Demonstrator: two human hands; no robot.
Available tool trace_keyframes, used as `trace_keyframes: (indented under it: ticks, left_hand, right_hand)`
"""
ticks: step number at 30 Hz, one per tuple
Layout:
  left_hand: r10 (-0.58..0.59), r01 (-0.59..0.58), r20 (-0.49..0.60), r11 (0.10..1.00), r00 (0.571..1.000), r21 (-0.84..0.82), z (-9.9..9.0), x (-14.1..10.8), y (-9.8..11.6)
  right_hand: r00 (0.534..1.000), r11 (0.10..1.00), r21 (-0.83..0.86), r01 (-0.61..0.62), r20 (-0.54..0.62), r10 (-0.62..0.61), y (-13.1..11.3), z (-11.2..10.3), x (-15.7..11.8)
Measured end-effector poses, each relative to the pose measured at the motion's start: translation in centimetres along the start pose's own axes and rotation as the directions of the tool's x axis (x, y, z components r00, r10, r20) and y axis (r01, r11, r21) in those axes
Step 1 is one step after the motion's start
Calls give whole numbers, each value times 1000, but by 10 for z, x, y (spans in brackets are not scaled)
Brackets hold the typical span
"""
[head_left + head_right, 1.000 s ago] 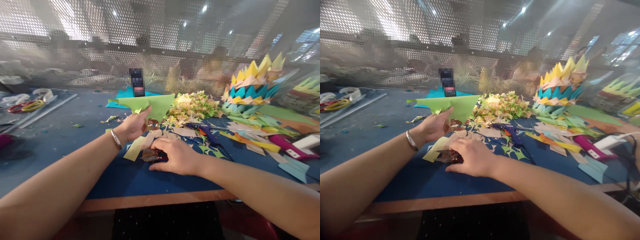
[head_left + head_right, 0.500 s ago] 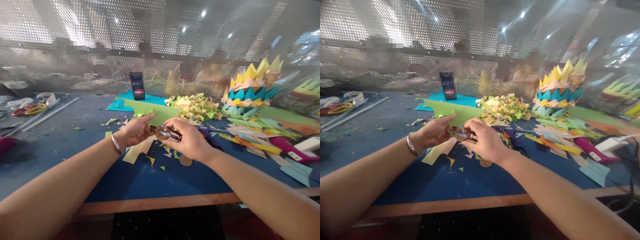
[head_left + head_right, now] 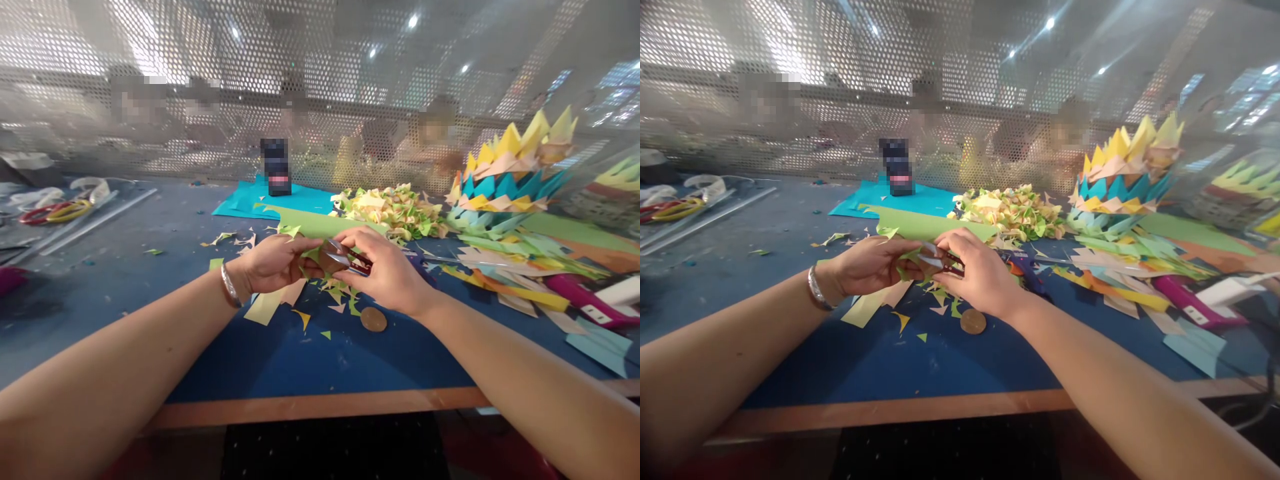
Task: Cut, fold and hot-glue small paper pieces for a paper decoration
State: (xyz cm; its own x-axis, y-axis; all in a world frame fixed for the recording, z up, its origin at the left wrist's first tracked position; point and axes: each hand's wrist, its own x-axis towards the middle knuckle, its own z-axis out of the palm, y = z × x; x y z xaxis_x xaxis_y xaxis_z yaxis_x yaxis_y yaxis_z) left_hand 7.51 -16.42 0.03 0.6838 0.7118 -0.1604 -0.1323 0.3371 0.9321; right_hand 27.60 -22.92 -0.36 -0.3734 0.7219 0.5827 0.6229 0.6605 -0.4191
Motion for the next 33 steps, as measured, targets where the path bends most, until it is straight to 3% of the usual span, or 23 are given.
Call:
trace_keyframes:
  ticks: [9,16,20,25,33]
  left_hand:
    - [75,-81,75,993,994,83,-1,-3,-1]
    - [114,-111,-13,984,993,143,6,-3,-6]
    - [157,-151,-54,983,986,106,9,-4,-3]
    - [245,-223,-164,965,956,140,12,-6,-1]
    - [266,-255,-138,962,954,93,25,-7,-6]
  right_hand:
    - [999,999,3,-33,42,33,0,-2,0]
    - [1000,1000,20,-14,1,14,1,-2,0]
    - [984,990,30,-140,-107,142,5,-2,-1]
    - [918,922,176,-344,-143,370,6,-4,0]
    - [885,860,391,-327,-191,424,-1,-1,3]
